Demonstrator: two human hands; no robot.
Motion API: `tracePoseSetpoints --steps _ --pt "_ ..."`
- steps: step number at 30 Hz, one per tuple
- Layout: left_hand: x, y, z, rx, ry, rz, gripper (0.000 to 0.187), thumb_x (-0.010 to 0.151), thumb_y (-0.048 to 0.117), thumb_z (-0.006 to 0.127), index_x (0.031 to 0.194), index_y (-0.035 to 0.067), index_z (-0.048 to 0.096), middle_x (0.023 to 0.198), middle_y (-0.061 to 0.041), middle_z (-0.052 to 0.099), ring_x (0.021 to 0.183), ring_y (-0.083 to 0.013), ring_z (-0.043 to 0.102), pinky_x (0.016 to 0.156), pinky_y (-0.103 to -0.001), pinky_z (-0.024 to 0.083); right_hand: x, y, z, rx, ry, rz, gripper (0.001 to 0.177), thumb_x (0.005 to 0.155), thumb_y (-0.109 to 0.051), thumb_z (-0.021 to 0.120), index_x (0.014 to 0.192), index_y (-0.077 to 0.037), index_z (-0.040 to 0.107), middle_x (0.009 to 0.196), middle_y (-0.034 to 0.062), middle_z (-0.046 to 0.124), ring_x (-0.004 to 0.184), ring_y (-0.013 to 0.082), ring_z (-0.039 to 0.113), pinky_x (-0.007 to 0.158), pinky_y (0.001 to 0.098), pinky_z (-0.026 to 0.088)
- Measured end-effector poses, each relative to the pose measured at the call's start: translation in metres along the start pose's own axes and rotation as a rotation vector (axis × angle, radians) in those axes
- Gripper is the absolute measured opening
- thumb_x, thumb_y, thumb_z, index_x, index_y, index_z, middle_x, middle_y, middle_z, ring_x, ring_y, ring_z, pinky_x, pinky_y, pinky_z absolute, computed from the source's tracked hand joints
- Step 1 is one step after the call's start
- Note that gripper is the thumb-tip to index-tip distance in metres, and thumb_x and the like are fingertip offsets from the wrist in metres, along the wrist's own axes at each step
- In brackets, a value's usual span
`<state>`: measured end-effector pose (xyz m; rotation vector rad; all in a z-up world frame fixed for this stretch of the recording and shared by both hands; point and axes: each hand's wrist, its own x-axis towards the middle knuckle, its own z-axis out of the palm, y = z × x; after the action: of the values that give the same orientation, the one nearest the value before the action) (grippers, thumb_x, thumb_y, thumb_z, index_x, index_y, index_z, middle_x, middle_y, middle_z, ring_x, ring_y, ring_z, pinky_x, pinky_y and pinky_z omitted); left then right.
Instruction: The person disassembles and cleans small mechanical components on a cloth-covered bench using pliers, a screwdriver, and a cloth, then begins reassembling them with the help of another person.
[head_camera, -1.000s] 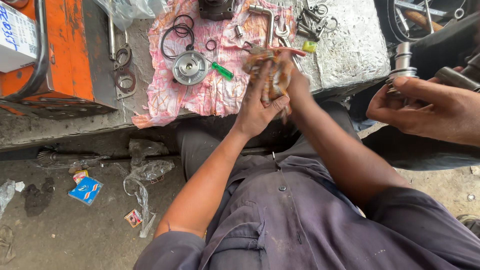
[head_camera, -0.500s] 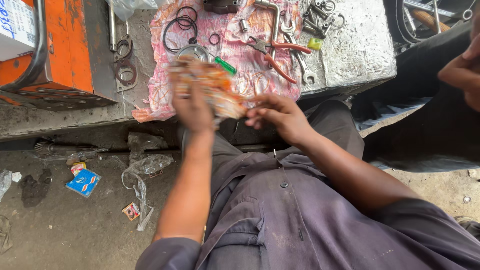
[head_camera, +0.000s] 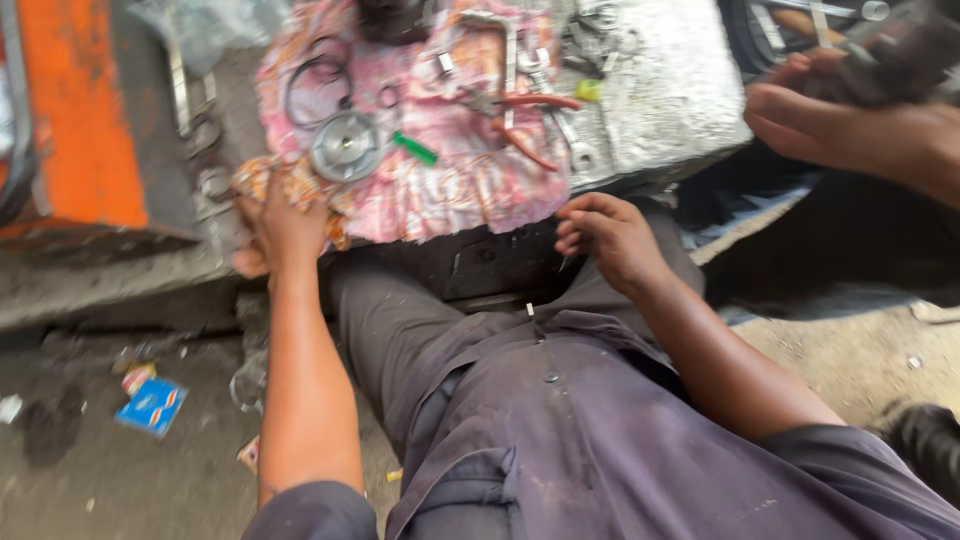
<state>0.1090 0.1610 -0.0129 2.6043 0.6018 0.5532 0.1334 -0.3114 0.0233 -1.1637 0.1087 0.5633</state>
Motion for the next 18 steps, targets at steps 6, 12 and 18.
tracePoseSetpoints --steps 6,12,18 --pt "-0.006 0.032 -0.021 0.055 0.066 -0.088 0.063 0.090 0.031 0.085 0.147 0.017 0.063 0.163 -0.040 0.018 0.149 -0.0608 0.017 0.110 -0.073 0.030 -0.001 -0.010 0.003 -0.034 0.014 0.041 0.013 0.100 -0.009 0.059 0.105 0.001 0.067 0.085 0.0083 0.070 0.071 0.0172 0.071 0.066 0.0293 0.056" --pt "-0.012 0.057 -0.037 0.117 0.184 0.001 0.059 0.091 0.023 0.083 0.146 0.009 0.066 0.162 -0.036 0.028 0.151 -0.0582 0.021 0.116 -0.070 0.028 -0.002 -0.010 0.004 -0.009 -0.004 0.051 0.013 0.099 -0.009 0.059 0.104 0.001 0.067 0.084 0.0072 0.069 0.070 0.0160 0.070 0.066 0.0284 0.057" --pt "-0.027 0.130 -0.045 -0.213 0.192 0.254 0.054 0.098 0.015 0.080 0.144 -0.003 0.057 0.160 -0.032 0.037 0.154 -0.0481 0.035 0.128 -0.055 0.032 -0.004 -0.013 0.005 -0.028 -0.016 0.054 0.012 0.101 -0.009 0.059 0.105 0.000 0.065 0.086 0.0060 0.069 0.071 0.0143 0.070 0.065 0.0272 0.054"
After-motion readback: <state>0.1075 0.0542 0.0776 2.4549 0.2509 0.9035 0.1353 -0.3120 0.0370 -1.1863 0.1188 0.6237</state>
